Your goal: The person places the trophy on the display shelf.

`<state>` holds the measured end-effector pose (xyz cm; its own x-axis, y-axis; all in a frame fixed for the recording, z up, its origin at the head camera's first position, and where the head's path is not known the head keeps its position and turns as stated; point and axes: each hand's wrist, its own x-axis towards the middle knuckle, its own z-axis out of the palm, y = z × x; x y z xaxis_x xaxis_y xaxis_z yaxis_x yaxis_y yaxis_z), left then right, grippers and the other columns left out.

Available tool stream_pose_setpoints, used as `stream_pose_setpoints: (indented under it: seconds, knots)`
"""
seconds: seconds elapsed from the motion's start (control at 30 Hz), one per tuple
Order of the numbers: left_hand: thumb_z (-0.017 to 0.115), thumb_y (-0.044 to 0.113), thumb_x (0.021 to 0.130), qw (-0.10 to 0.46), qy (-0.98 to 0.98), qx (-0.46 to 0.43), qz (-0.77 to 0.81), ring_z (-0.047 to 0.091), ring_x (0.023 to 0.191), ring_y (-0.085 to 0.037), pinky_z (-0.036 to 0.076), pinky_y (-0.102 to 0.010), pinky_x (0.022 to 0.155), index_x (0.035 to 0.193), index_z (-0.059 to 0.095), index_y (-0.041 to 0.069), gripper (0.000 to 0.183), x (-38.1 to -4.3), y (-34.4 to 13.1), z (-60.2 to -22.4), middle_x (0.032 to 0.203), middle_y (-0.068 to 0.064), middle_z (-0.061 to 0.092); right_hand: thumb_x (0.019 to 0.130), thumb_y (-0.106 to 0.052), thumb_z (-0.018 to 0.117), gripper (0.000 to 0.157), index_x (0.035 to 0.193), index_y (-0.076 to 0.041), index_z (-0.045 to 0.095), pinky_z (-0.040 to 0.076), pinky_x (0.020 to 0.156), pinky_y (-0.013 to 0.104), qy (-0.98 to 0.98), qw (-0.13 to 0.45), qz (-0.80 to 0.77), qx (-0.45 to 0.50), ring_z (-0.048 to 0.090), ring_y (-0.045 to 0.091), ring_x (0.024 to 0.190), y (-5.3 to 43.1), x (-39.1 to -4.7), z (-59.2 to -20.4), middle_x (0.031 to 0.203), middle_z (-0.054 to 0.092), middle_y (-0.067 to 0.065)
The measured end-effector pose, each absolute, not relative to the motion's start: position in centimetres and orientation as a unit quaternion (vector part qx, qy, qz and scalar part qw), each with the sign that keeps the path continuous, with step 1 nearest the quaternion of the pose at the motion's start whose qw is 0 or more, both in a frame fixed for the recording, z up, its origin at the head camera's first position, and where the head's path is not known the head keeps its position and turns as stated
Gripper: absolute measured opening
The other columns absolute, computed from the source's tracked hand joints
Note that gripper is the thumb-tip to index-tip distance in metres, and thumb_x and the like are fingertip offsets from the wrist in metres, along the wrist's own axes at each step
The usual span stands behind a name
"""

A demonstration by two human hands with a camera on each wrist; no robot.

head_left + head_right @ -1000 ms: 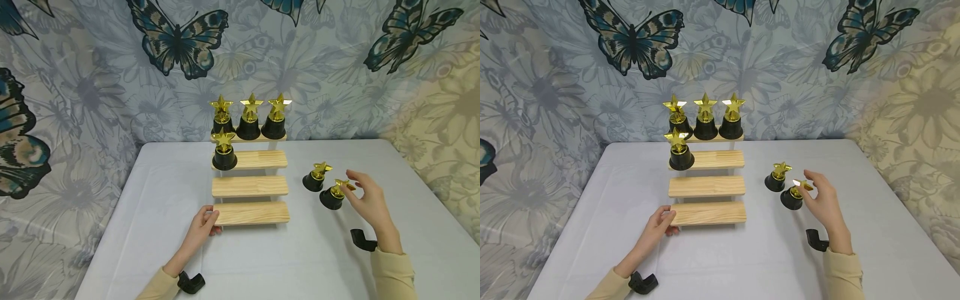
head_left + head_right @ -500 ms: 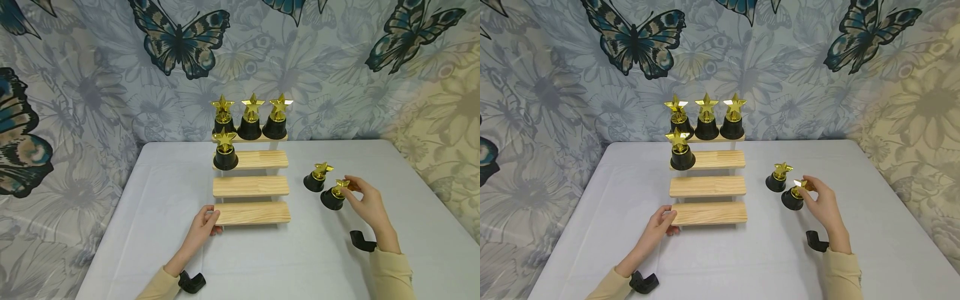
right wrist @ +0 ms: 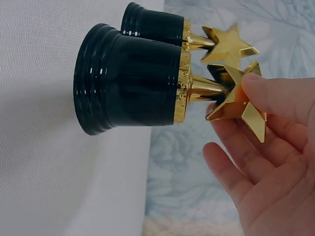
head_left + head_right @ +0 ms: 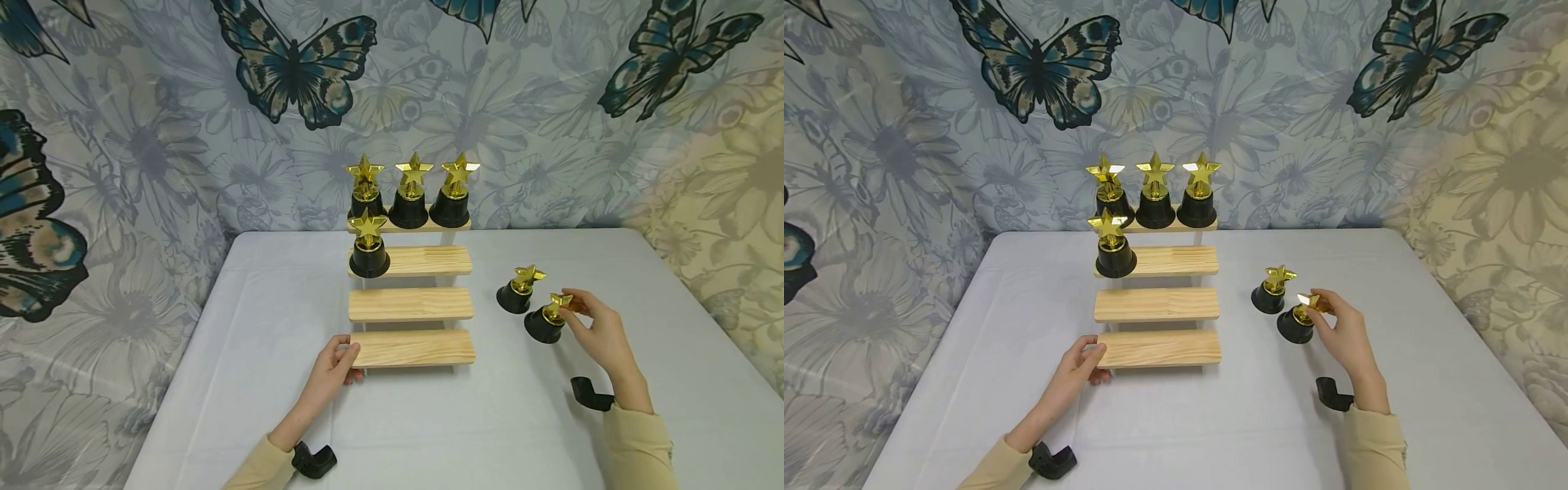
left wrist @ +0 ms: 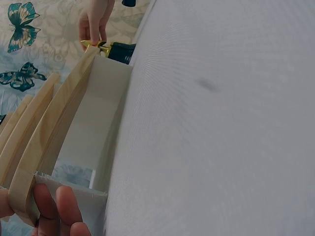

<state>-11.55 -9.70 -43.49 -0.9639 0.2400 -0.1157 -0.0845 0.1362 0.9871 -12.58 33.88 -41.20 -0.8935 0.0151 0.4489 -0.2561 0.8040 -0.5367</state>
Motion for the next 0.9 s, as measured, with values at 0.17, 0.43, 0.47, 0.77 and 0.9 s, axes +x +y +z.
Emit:
stream_pose_setpoints:
  seconds: [0.17,0.43,0.47,0.77,0.9]
  knots:
    - [0.046,0.012,0.099,0.123,0.743,0.052,0.656,0.06,0.065,-0.032,0.047,-0.032,0.056,0.118,0.044,-0.009,0.028,-11.6,-9.7,-43.5,0.079,-0.022,0.063,0.085,0.003,0.064,0.031,0.115,0.005,0.057,0.032,0.077,0.004,-0.92,0.23,0.309,0.07,0.041,-0.018,0.088,33.9,-12.6,-41.3,0.095,0.063,0.021]
    - [0.045,0.012,0.099,0.124,0.742,0.055,0.657,0.06,0.065,-0.033,0.047,-0.032,0.057,0.118,0.043,-0.01,0.029,-11.5,-9.7,-43.3,0.079,-0.023,0.063,0.081,0.007,0.066,0.033,0.114,0.006,0.058,0.032,0.077,0.005,-0.914,0.252,0.308,0.079,0.044,-0.013,0.086,33.9,-12.7,-41.3,0.09,0.063,0.021]
    - [0.045,0.012,0.099,0.125,0.741,0.055,0.657,0.06,0.065,-0.032,0.047,-0.032,0.057,0.118,0.043,-0.01,0.029,-11.5,-9.7,-43.3,0.08,-0.023,0.063,0.081,0.008,0.066,0.033,0.113,0.006,0.059,0.032,0.077,0.005,-0.912,0.257,0.308,0.082,0.044,-0.014,0.086,33.9,-12.6,-41.2,0.089,0.063,0.021]
    - [0.045,0.012,0.099,0.126,0.74,0.056,0.658,0.059,0.064,-0.03,0.046,-0.029,0.056,0.117,0.044,-0.009,0.028,-11.6,-9.8,-43.6,0.08,-0.025,0.062,0.081,0.006,0.067,0.033,0.113,0.004,0.059,0.03,0.077,0.005,-0.913,0.276,0.289,0.079,0.041,-0.018,0.088,34.0,-12.4,-39.8,0.089,0.063,0.021]
    - [0.045,0.013,0.099,0.124,0.74,0.058,0.659,0.059,0.064,-0.03,0.046,-0.028,0.056,0.117,0.044,-0.01,0.029,-11.6,-9.8,-43.6,0.079,-0.025,0.062,0.078,0.01,0.067,0.036,0.113,0.005,0.059,0.03,0.078,0.005,-0.91,0.29,0.282,0.092,0.042,-0.015,0.087,33.6,-12.3,-38.8,0.087,0.063,0.019]
